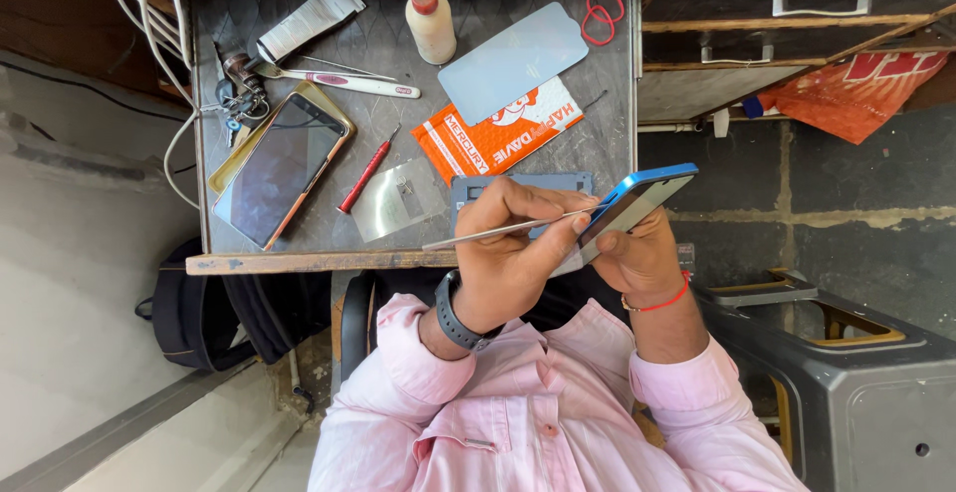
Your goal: The person uses a red screwdriver to manipulate internal components of a disassembled blue smartphone, focusing on the camera module area. They then switch to a metal spudger to adjust the screen assembly and finally use a SIM ejector tool to work on the phone's side edge.
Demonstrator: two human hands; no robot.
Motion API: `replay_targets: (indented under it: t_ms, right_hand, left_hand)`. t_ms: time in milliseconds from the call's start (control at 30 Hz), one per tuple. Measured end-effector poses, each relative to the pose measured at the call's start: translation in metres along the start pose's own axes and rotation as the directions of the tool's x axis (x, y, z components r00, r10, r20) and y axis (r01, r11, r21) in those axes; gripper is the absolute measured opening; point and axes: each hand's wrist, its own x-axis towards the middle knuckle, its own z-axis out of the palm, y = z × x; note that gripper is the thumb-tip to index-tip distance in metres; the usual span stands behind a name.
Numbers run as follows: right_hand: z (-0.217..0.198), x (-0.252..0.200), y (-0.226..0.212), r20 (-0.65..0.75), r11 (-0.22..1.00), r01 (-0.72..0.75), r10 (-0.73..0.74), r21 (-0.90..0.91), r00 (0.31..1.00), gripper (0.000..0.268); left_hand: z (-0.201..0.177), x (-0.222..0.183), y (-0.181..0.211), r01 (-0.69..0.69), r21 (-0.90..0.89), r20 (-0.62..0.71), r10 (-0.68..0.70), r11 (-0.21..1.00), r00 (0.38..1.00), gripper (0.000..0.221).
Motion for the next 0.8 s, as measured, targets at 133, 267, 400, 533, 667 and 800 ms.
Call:
replay_targets:
  t_ms: [133, 267, 400, 533, 667, 800]
  right_hand:
    - [-0.0001, 0.0003, 0.0, -0.006, 1.0, 0.004, -0.004, 0.003, 1.0, 0.036]
    - [-0.0011, -0.001, 0.0001, -0.013, 1.0, 0.01, -0.01, -0.015, 1.0, 0.035]
    - [0.0008, -0.0015, 0.0005, -0.022, 0.998, 0.024, -0.026, -0.066, 0.999, 0.034]
    - [0.0028, -0.0006, 0.0, 0.002, 0.999, 0.031, -0.031, -0.041, 1.0, 0.036]
    - [0.0008, -0.0032, -0.0009, 0.011, 1.0, 0.016, -0.016, -0.022, 1.0, 0.035]
    - [-0.0007, -0.0019, 0.0, 0.011, 1.0, 0.027, -0.027, 0.005, 1.0, 0.034]
  left_hand:
    - [0.0007, 0.0019, 0.0016, -0.011, 0.017, 0.011, 0.01, 1.0, 1.0, 0.017]
    - [0.0015, 0.0024, 0.0028, -0.018, 0.039, 0.015, 0.017, 0.999, 1.0, 0.019]
    - [0.0005, 0.0026, 0.0046, -0.027, 0.083, 0.021, 0.025, 0.996, 0.999, 0.019]
    - [0.0017, -0.0004, 0.0057, -0.024, 0.05, 0.004, 0.024, 0.998, 1.0, 0.018]
    - [0.0047, -0.0028, 0.0038, -0.02, -0.013, 0.001, 0.02, 1.0, 1.0, 0.019]
    - [0.0039, -0.0015, 0.0043, -0.029, 0.023, 0.02, 0.028, 0.999, 0.999, 0.018]
